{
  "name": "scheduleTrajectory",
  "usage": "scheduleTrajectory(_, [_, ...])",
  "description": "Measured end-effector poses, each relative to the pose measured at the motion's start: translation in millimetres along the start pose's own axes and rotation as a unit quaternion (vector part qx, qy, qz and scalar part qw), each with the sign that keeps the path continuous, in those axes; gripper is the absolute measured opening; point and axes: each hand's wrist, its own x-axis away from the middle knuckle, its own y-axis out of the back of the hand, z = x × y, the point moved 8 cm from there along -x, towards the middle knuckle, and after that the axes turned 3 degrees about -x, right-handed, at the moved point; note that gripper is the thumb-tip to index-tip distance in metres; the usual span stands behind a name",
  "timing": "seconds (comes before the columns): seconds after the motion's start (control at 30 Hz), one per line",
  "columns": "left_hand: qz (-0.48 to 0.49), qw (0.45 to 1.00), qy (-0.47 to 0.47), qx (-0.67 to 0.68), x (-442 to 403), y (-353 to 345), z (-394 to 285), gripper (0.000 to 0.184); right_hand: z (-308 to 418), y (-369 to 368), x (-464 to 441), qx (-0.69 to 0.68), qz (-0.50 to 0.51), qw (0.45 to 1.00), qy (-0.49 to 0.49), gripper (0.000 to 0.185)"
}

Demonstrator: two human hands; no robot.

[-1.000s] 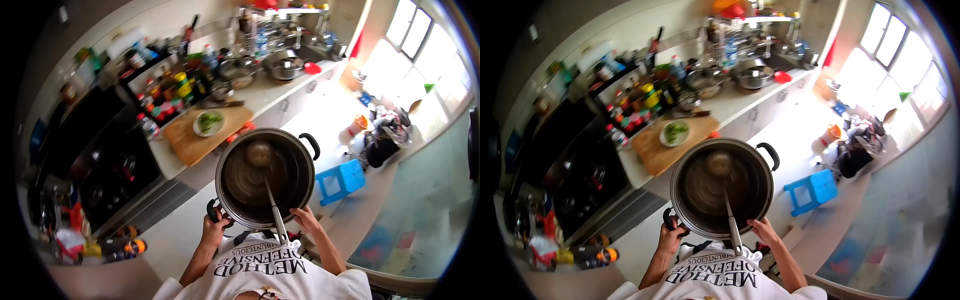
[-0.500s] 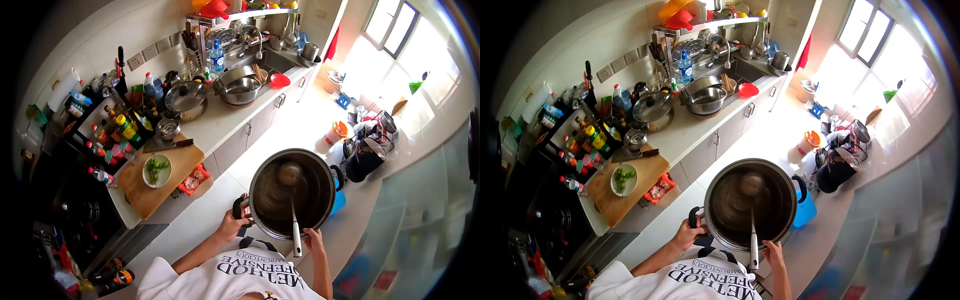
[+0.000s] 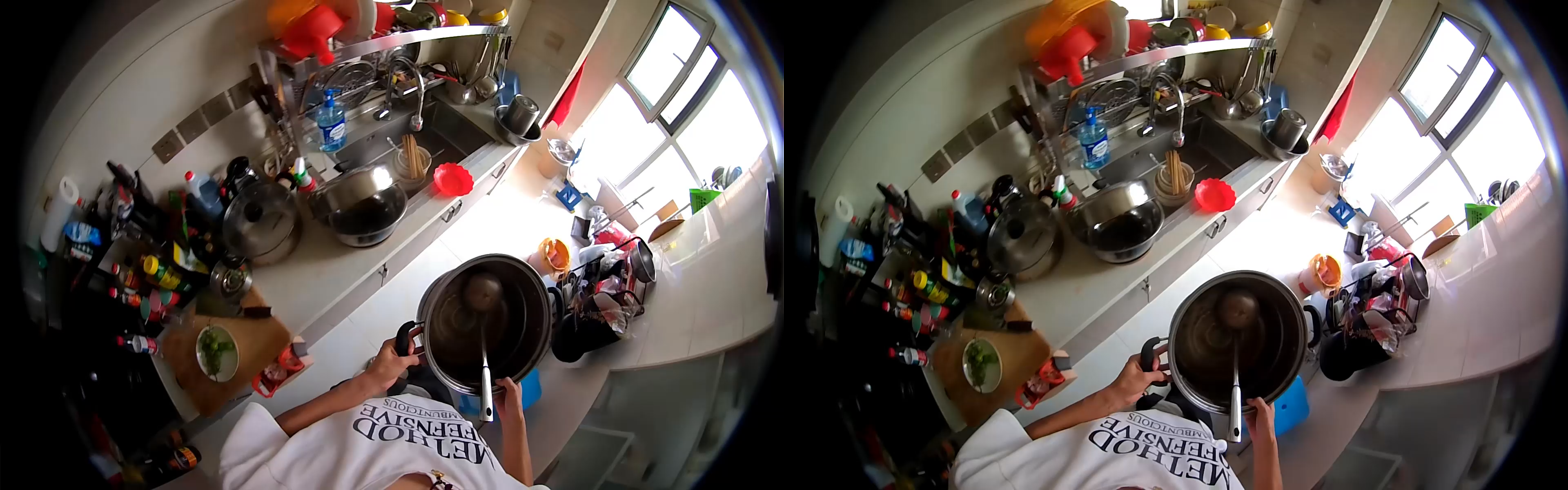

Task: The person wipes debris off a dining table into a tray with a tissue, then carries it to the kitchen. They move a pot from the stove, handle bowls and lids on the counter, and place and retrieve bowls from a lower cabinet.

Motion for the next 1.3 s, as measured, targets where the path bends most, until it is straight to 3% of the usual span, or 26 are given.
scheduleTrajectory(0.23, [-0.055,0.997,-0.042,0.019,-142,-16,-18,0.025,76,-31,-160,0.047,0.043,0.996,-0.057,0.016])
scheduleTrajectory(0.4, [-0.101,0.99,-0.069,0.073,-258,-61,-36,0.026,168,-47,-299,0.183,0.052,0.977,-0.094,0.012])
scheduleTrajectory(0.57, [-0.143,0.981,-0.036,0.129,-388,-105,-63,0.028,291,-119,-430,0.232,0.113,0.966,-0.036,0.002])
scheduleTrajectory(0.63, [-0.126,0.977,-0.083,0.148,-444,-115,-71,0.029,320,-130,-503,0.317,0.146,0.935,-0.068,0.005])
scheduleTrajectory(0.7, [-0.117,0.974,-0.104,0.165,-490,-124,-81,0.032,339,-158,-566,0.248,0.176,0.951,-0.063,0.014])
scheduleTrajectory(0.8, [-0.125,0.967,-0.136,0.175,-540,-126,-95,0.032,378,-225,-590,0.301,0.207,0.93,-0.035,0.016])
scheduleTrajectory(1.0, [-0.165,0.948,-0.173,0.21,-599,-105,-94,0.031,376,-271,-666,0.35,0.311,0.876,-0.114,0.012])
scheduleTrajectory(1.2, [-0.234,0.93,-0.179,0.218,-616,-88,-88,0.029,357,-279,-709,0.366,0.341,0.853,-0.148,0.015])
scheduleTrajectory(1.3, [-0.245,0.93,-0.167,0.217,-618,-86,-85,0.029,354,-285,-708,0.327,0.312,0.882,-0.133,0.014])
